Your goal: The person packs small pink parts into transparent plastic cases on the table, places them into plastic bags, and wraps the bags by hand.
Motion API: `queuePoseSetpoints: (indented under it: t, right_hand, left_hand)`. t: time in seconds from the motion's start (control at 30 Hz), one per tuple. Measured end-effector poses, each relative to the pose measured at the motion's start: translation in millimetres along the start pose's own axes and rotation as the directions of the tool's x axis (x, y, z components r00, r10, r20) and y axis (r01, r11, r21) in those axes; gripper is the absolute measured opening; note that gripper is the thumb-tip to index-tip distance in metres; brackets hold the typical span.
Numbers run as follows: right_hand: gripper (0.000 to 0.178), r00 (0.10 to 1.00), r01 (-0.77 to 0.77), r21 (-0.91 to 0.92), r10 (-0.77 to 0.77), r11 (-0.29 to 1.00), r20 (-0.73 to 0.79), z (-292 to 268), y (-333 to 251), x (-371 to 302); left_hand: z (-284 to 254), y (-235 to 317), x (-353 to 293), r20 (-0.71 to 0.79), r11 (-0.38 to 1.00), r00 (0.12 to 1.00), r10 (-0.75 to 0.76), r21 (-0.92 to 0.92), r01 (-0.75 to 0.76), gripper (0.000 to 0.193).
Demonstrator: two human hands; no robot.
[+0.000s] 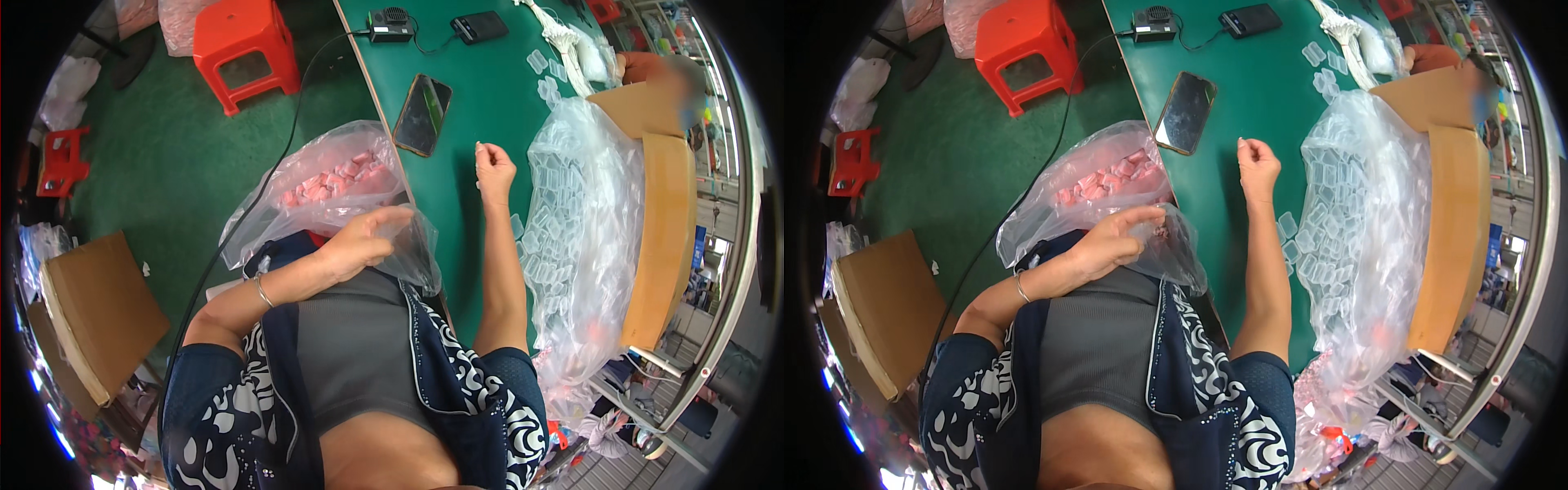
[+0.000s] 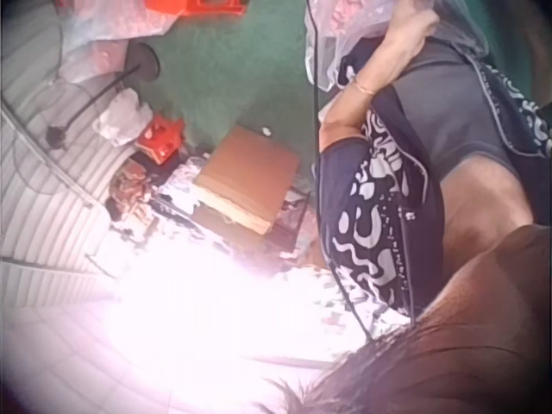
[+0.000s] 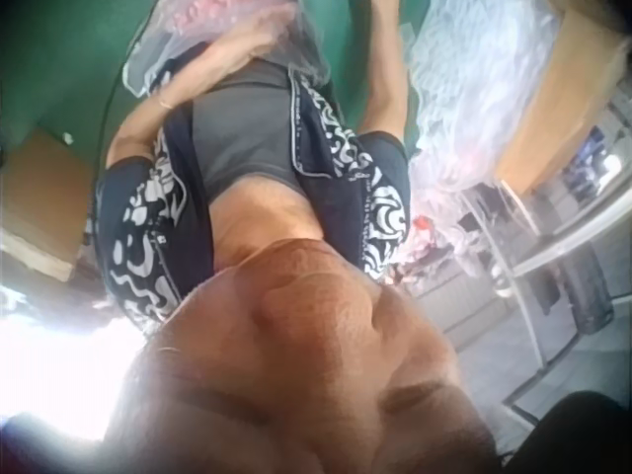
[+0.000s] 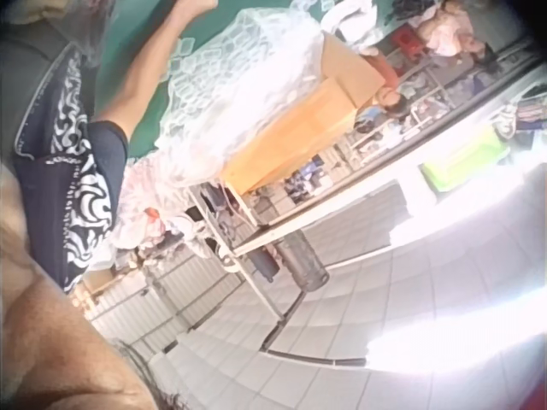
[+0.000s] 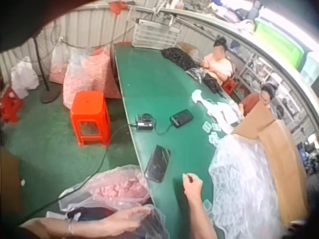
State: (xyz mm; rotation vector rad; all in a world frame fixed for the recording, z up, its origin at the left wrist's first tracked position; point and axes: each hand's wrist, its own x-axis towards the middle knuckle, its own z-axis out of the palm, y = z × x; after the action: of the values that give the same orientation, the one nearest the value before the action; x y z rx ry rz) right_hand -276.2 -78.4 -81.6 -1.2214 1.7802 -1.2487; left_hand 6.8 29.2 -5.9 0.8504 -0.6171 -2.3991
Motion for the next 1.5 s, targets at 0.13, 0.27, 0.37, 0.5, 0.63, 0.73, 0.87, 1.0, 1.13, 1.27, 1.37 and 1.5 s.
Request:
queuePoseSetpoints:
  t: [0.13,0.27,0.37,0.5,0.63,0.73,0.87,1.0,1.13,1.27,1.37,1.5]
  right_hand:
    - [0.017,0.960,-0.272,0.284,0.237,0.920,0.152,-5,-61,-53]
    - [0.015,0.900,-0.430,0.437,0.338,0.790,0.274,-2,-86,-109]
    - [0.011,0.848,-0.520,0.368,0.414,0.771,0.331,14,-72,-148]
    - [0.009,0.798,-0.554,0.193,0.451,0.810,0.399,37,-57,-177]
    - [0.008,0.961,-0.018,0.009,0.015,1.000,0.275,53,-19,-191]
    - [0.015,0.909,0.311,-0.197,-0.231,0.930,0.346,56,-12,-194]
    - [0.014,0.932,0.307,-0.262,-0.233,0.915,0.278,48,-8,-200]
    - [0.011,0.972,0.087,-0.167,-0.047,0.982,0.231,26,-24,-211]
    - [0.036,0.969,0.191,-0.237,-0.145,0.953,0.199,2,-46,-231]
    - [0.088,0.951,0.282,-0.485,-0.174,0.828,0.254,6,-69,-232]
    - [0.087,0.920,0.232,-0.556,0.006,0.799,0.393,17,-58,-235]
    - [0.035,0.957,0.122,-0.510,0.036,0.852,0.289,34,-18,-241]
  left_hand:
    - [-2,-1,1,-0.012,0.999,1.000,0.027,-0.019,-0.028,0.062]
    - [4,4,-2,-0.032,0.999,0.999,0.031,-0.007,-0.031,0.061]
    - [8,5,0,-0.055,0.998,0.997,0.052,-0.016,-0.053,0.060]
    - [9,7,-8,-0.056,1.000,0.998,-0.004,-0.007,0.003,0.060]
    - [11,4,-12,-0.011,1.000,1.000,-0.017,-0.024,0.017,0.059]
    - [9,5,-17,0.002,1.000,1.000,-0.017,-0.018,0.017,0.058]
    - [0,4,-20,0.014,0.999,0.999,-0.037,-0.016,0.037,0.056]
    - [-7,6,-23,0.055,0.999,0.998,-0.041,-0.024,0.042,0.054]
    - [-12,9,-24,0.095,0.999,0.995,-0.041,-0.006,0.042,0.052]
    - [-10,18,-24,0.124,0.998,0.990,-0.070,0.010,0.070,0.050]
    - [-9,34,-24,0.186,0.992,0.974,-0.126,0.011,0.126,0.051]
    - [-32,35,-17,0.235,0.987,0.959,-0.158,0.038,0.153,0.051]
